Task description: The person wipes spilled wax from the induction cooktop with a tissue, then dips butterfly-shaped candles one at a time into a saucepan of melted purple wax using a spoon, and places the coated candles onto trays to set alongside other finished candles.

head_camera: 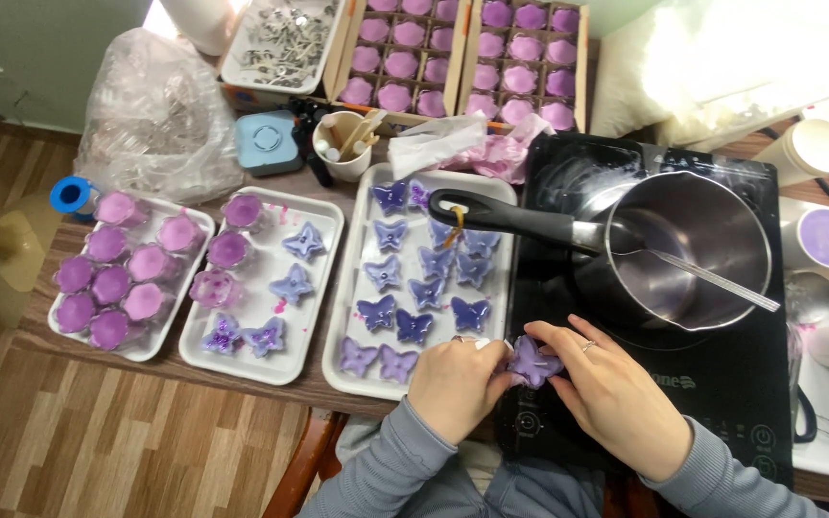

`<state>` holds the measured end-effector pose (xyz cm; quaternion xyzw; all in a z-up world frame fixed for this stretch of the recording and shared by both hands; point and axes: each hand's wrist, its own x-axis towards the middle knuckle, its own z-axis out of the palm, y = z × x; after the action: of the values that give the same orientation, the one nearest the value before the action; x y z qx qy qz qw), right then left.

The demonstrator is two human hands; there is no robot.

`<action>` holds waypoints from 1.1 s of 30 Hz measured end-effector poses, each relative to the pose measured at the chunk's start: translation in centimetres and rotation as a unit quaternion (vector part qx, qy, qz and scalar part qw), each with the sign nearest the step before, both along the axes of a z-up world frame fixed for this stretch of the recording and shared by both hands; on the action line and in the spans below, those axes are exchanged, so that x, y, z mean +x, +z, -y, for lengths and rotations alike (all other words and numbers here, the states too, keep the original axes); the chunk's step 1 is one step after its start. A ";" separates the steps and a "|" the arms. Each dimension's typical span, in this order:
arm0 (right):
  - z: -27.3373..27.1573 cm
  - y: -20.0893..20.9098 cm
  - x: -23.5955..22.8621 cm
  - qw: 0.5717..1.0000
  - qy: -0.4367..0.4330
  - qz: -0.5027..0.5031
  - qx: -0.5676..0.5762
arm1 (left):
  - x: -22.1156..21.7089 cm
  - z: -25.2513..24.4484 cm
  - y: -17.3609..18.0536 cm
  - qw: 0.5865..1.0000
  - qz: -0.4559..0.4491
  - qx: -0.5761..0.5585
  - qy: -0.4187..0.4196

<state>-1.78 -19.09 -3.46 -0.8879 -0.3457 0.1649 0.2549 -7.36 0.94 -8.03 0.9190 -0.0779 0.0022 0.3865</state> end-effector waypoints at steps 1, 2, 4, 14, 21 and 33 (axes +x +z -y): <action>0.3 -0.1 0.0 1.000 -0.002 0.000 0.000 | 0.1 0.3 0.0 1.000 0.000 0.000 -0.002; 0.6 -0.2 0.0 1.000 -0.005 0.006 0.009 | 0.2 0.7 0.0 1.000 0.009 -0.003 -0.004; 1.1 -0.3 0.0 1.000 -0.010 0.013 0.018 | 0.4 1.4 0.1 1.000 0.018 -0.006 -0.008; 2.3 -0.2 -0.2 0.997 -0.019 0.059 0.046 | 1.1 3.1 0.3 0.999 0.040 0.007 -0.031; 3.2 -0.5 -0.4 0.995 -0.043 0.063 0.057 | 1.7 2.8 1.5 0.998 0.007 -0.024 -0.058; 10.5 1.6 -1.4 0.916 -0.344 0.171 0.117 | 6.7 -0.3 1.6 0.928 -0.095 -0.352 0.076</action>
<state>-3.15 -29.59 -1.83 -0.9305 -0.0745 -0.1285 0.3349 -0.71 1.20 -6.44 0.7230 0.0352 -0.0288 0.6893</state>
